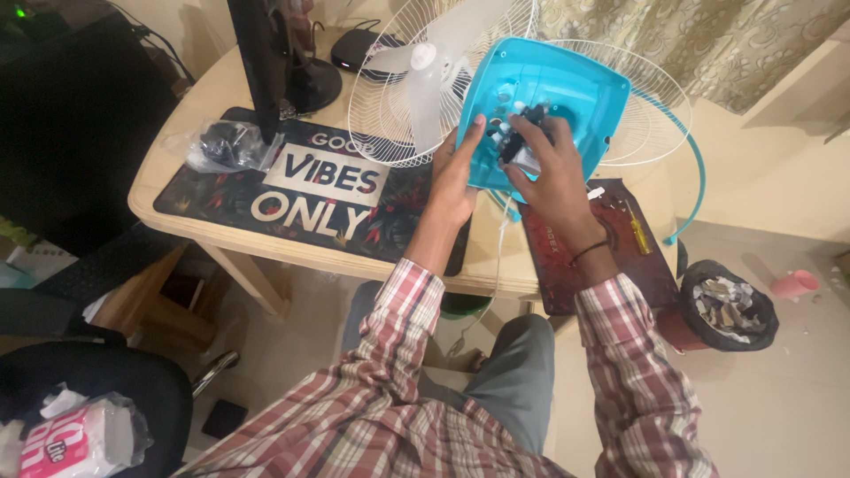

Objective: The person assembles a small blue desk fan by hand. They connect the power cord to the base, attach the fan blades to the motor, and secure the front grill.

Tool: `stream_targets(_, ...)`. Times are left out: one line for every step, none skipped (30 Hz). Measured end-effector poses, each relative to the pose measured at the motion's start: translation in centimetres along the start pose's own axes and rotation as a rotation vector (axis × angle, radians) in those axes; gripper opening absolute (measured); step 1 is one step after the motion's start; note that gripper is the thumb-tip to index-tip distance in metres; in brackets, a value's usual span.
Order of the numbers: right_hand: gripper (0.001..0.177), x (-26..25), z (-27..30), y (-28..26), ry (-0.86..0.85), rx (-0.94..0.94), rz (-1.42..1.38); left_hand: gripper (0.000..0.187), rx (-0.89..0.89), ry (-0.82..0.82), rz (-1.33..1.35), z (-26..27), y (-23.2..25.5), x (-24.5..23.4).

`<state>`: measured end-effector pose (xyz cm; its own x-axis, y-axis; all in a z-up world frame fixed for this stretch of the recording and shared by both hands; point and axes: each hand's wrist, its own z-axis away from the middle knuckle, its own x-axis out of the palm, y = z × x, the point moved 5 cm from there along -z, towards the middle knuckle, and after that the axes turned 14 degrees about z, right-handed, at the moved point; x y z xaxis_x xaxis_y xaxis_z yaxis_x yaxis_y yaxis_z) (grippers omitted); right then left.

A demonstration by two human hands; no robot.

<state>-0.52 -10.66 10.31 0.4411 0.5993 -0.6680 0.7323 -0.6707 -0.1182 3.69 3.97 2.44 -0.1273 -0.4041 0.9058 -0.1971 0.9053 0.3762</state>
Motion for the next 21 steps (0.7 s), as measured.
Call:
stream_targets(0.068, 0.0, 0.2, 0.1, -0.008, 0.012, -0.01, 0.033, 0.003, -0.004, -0.01, 0.1, 0.1, 0.2)
stream_targets(0.069, 0.0, 0.3, 0.2, -0.016, 0.023, -0.02, 0.034, 0.005, -0.008, -0.019, 0.3, 0.2, 0.3)
stream_targets(0.07, -0.1, 0.5, 0.2, -0.026, 0.036, -0.029, 0.035, 0.006, -0.012, -0.028, 0.4, 0.1, 0.4)
stream_targets(0.072, -0.2, 0.8, 0.1, -0.028, 0.031, -0.042, 0.037, 0.012, -0.019, -0.01, 0.4, 0.1, 0.4)
stream_targets(0.074, -0.3, 1.1, 0.0, -0.032, 0.026, -0.055, 0.038, 0.018, -0.026, 0.009, 0.3, 0.0, 0.4)
stream_targets(0.076, -0.4, 1.3, -0.1, -0.035, 0.02, -0.068, 0.039, 0.024, -0.032, 0.028, 0.1, -0.2, 0.3)
stream_targets(0.076, -0.5, 1.5, 0.0, -0.033, 0.025, -0.058, 0.04, 0.023, -0.034, 0.028, 0.0, -0.4, 0.1)
stream_targets(0.076, -0.6, 1.7, 0.0, -0.031, 0.03, -0.048, 0.041, 0.023, -0.036, 0.028, -0.1, -0.7, -0.1)
stream_targets(0.076, -0.6, 1.7, 0.2, -0.027, 0.033, -0.04, 0.041, 0.025, -0.04, 0.026, -0.2, -0.8, -0.2)
stream_targets(0.076, -0.9, 1.8, 0.3, -0.003, 0.022, -0.039, 0.041, 0.031, -0.039, 0.02, -0.2, -0.8, -0.4)
stream_targets(0.076, -1.1, 1.9, 0.5, 0.02, 0.013, -0.037, 0.041, 0.037, -0.037, 0.015, -0.3, -0.8, -0.5)
stream_targets(0.076, -1.3, 2.0, 0.7, 0.044, 0.003, -0.035, 0.042, 0.042, -0.036, 0.01, -0.2, -0.9, -0.6)
stream_targets(0.077, -1.3, 2.2, 1.2, 0.032, 0.037, -0.033, 0.041, 0.041, -0.041, 0.008, -0.2, -0.9, -0.6)
stream_targets(0.079, -1.3, 2.4, 1.6, 0.021, 0.071, -0.031, 0.041, 0.041, -0.046, 0.007, -0.1, -0.9, -0.7)
stream_targets(0.08, -1.2, 2.7, 2.2, 0.009, 0.106, -0.028, 0.041, 0.039, -0.051, 0.007, 0.0, -0.9, -0.8)
stream_targets(0.081, -1.3, 3.1, 2.6, 0.031, 0.121, -0.026, 0.04, 0.048, -0.041, 0.013, 0.0, -0.9, -0.9)
stream_targets(0.081, -1.3, 3.4, 3.1, 0.054, 0.136, -0.022, 0.039, 0.056, -0.034, 0.02, -0.1, -1.0, -1.1)
stream_targets(0.082, -1.3, 3.7, 3.5, 0.078, 0.15, -0.019, 0.038, 0.065, -0.026, 0.027, -0.3, -1.2, -1.3)
stream_targets(0.081, -1.2, 4.2, 4.0, 0.088, 0.183, -0.054, 0.037, 0.091, -0.02, 0.034, -0.4, -1.3, -1.5)
stream_targets(0.081, -1.2, 4.9, 4.4, 0.099, 0.215, -0.09, 0.037, 0.118, -0.015, 0.041, -0.6, -1.3, -1.7)
stream_targets(0.081, -1.1, 5.4, 4.7, 0.11, 0.245, -0.126, 0.036, 0.146, -0.01, 0.049, -0.8, -1.3, -1.8)
